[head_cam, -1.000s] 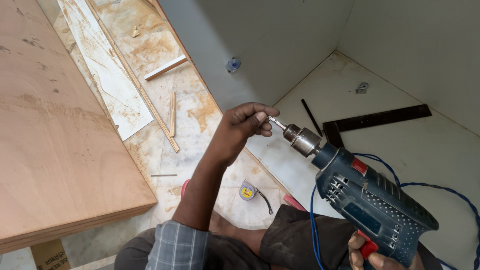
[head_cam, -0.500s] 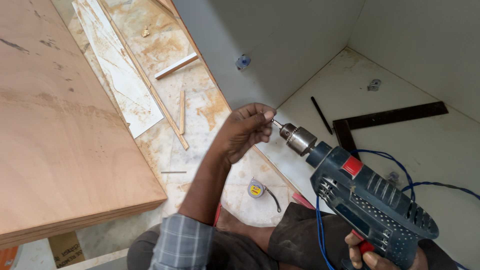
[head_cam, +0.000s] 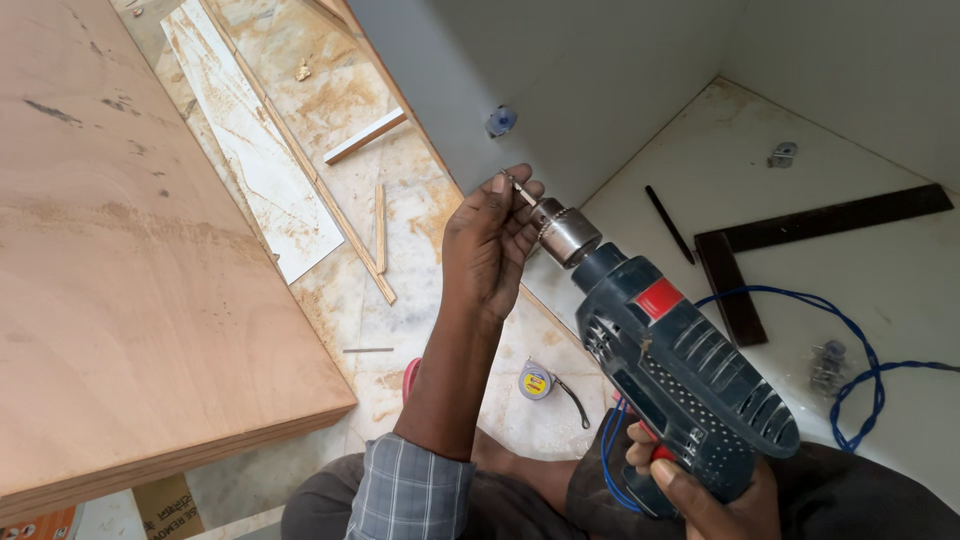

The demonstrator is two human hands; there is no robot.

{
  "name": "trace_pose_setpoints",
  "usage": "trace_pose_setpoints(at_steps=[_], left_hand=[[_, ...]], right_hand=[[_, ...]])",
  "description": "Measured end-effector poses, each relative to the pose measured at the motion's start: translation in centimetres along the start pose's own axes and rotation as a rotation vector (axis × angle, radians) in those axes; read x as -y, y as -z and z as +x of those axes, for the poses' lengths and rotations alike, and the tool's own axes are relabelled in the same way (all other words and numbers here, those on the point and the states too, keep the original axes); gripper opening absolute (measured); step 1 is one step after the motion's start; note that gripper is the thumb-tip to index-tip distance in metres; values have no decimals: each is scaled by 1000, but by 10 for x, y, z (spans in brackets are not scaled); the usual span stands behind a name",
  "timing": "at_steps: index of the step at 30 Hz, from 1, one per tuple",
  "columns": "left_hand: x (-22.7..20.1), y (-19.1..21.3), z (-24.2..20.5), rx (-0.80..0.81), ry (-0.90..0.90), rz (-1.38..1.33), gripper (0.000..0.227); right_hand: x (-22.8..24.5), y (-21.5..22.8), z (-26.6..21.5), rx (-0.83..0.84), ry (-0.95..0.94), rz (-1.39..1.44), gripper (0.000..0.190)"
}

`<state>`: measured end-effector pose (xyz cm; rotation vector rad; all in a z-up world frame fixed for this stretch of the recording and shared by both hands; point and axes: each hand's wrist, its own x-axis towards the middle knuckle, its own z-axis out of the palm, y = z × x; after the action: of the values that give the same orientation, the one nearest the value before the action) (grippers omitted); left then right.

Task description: The person uses a power drill to drive a screw into a cabinet wall, then inserts a plastic wall anchor into the hole. They measure the distance between the anchor and a lower point using a tape measure, mark the spot, insert another anchor, and drill a screw into it.

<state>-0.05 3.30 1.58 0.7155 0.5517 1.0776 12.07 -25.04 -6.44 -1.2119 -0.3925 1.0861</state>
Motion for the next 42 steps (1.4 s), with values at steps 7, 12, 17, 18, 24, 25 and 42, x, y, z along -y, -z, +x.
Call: trace_pose_setpoints(at_steps=[7,12,17,18,24,25,42], left_hand=[[17,5,9,84,17,73,32],[54,-11,21,132,126,-4,32],[63,-25,20,123,7,-38,26],[60,-25,19,101,-31,-30,25],[15,-9,12,-8,-232,232,25],[7,-9,12,-5,-256,275,25],[0,-7,18,-43,-418,314,30]], right_hand=[[-27,36,15,-75,-258,169,52],[-33,92,21,183,-11,459,63],[-27,85,16,59,9,318,66],[-25,78,13,-13,-12,253,64],[-10,21,13,122,169,129,49],[-6,12,14,143,191,124,53],[24,-17,21,40,199,2,50]])
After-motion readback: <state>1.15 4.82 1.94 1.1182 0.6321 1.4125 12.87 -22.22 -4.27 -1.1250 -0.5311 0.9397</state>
